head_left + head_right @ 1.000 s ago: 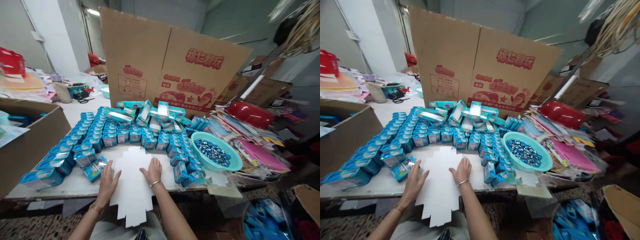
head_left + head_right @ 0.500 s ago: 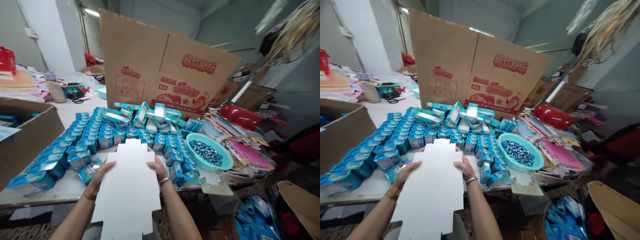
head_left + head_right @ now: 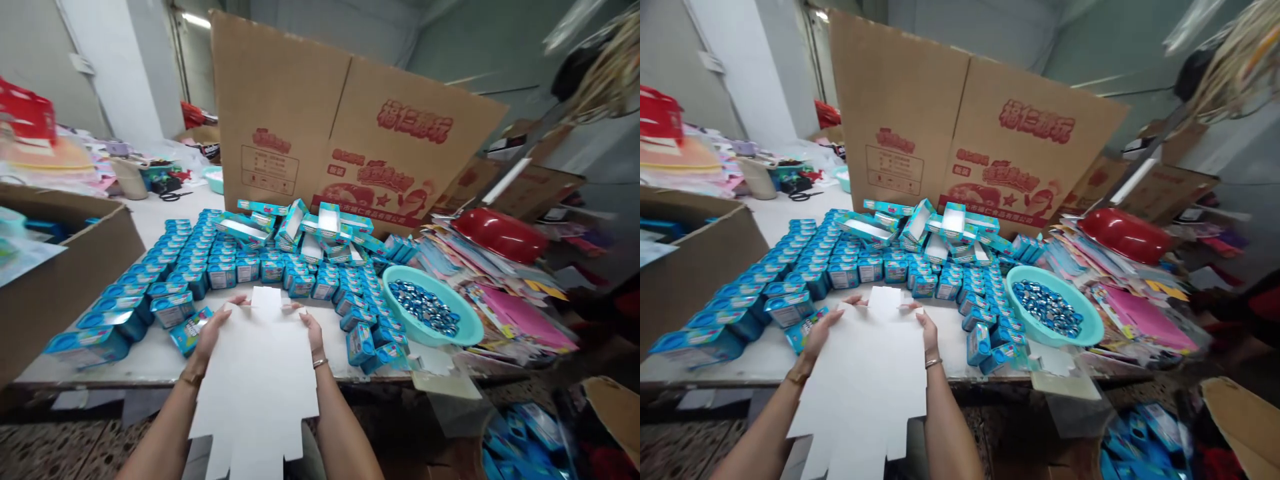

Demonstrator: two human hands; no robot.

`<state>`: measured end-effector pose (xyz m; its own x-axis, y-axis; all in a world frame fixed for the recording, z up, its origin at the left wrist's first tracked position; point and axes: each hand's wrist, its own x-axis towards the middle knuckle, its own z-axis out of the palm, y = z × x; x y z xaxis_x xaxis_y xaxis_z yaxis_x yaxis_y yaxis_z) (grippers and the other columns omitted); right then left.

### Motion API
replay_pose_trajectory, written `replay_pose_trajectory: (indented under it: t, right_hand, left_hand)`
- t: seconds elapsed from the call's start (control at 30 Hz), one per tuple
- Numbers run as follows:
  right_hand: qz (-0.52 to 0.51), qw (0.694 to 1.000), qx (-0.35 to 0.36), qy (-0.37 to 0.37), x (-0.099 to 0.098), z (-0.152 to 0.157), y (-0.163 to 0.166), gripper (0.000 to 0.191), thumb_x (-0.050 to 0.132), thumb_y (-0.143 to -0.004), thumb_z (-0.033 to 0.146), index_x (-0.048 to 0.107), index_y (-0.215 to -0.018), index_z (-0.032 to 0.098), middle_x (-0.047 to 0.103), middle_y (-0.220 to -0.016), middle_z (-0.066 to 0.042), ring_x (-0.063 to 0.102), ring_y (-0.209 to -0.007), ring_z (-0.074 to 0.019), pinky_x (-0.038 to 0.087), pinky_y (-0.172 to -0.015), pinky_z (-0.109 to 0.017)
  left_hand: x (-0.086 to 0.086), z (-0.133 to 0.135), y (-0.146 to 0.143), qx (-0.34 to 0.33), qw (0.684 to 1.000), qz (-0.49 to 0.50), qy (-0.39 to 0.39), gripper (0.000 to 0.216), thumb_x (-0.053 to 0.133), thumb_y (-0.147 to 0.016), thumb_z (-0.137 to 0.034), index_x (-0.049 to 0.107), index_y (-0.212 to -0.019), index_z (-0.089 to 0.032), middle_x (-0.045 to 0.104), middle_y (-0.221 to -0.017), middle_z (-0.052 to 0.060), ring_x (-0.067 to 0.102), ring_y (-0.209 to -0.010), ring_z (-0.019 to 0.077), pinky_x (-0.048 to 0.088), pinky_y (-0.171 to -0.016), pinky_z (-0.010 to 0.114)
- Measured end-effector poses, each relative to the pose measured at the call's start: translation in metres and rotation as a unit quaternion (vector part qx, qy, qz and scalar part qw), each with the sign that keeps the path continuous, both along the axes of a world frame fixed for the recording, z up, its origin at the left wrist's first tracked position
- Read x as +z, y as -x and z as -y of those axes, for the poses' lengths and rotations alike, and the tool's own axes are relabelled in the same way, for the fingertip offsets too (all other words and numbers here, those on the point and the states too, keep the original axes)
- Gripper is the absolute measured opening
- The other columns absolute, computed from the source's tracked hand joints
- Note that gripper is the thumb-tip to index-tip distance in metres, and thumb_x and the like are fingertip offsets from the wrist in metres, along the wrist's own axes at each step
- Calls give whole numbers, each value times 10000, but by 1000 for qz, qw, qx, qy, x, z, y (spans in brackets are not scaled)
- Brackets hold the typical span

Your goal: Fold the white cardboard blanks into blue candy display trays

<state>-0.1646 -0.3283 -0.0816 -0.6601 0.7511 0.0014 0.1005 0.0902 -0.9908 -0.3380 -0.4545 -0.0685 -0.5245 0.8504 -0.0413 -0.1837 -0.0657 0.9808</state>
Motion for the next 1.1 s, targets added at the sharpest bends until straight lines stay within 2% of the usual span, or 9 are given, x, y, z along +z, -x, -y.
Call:
replay_pose_trajectory:
  t: [0.17,0.33,0.5,0.57,0.67,0.77,0.87,0.97,1.1]
  right_hand:
    - [14,999,26,-30,-7,1,21,336,327,-794,245,594,-978,160,646,-1061,-58,568,-1000,-199,427,-870,-288]
    - [-42,998,8,46,-33,-8,30,356,353,-796,304,588,-1013,147,637,-1072,-74,572,-995,-201,435,-864,-299]
    - [-31,996,-80,38,-44,-2,43,489,379,-837,373,464,-1261,144,543,-1241,-114,482,-1162,-203,362,-977,-329]
    - [-2,993,-117,-2,-42,7,52,429,346,-865,406,564,-1135,153,551,-1210,-122,461,-1168,-209,329,-1006,-338]
    - [10,988,-149,-26,-40,15,63,427,327,-878,447,639,-891,155,601,-1070,-122,510,-1063,-214,354,-973,-335]
    - [17,996,-92,-13,-38,6,62,371,384,-849,437,630,-845,159,642,-936,-84,561,-914,-199,424,-855,-318]
    - [72,993,87,-40,-27,-16,55,266,461,-800,358,634,-830,158,662,-847,-48,584,-829,-182,439,-772,-290]
    - [190,940,210,-190,-10,-31,59,165,582,-723,299,633,-815,172,668,-854,-35,595,-806,-179,425,-728,-268]
    - [340,802,254,-420,6,-25,85,266,611,-708,194,610,-975,183,671,-975,-81,610,-871,-221,417,-723,-293]
  left_hand:
    - [-27,-22,-6,91,982,-138,96,312,489,-726,-359,646,-894,-148,666,-977,85,582,-1017,282,433,-918,398]
    - [-42,-29,-5,208,973,-65,74,490,450,-769,-351,510,-1208,-144,606,-1158,98,571,-1065,240,445,-916,376]
    - [-43,-34,-7,102,986,-128,8,339,427,-796,-340,673,-941,-158,670,-1094,88,575,-1081,234,400,-991,371]
    - [-46,-37,-8,74,987,-140,1,346,386,-818,-344,687,-844,-174,690,-1067,79,584,-1072,237,389,-1003,388]
    - [-53,-38,-9,101,989,-108,-10,345,392,-837,-377,673,-805,-178,670,-1138,82,560,-1132,238,355,-1035,394]
    - [-59,-36,-6,117,991,-61,-32,353,433,-836,-420,669,-852,-159,671,-1133,101,560,-1140,245,346,-1044,399]
    - [-60,-36,-4,120,992,-4,-51,367,484,-815,-438,656,-928,-134,685,-1090,125,588,-1102,256,375,-1017,412]
    - [-61,-37,-5,129,987,66,-74,387,545,-785,-444,616,-988,-122,682,-1087,147,582,-1122,268,397,-997,410]
    - [-63,-38,-5,145,979,116,-80,493,620,-730,-456,558,-1084,-119,661,-1129,162,588,-1113,276,410,-984,409]
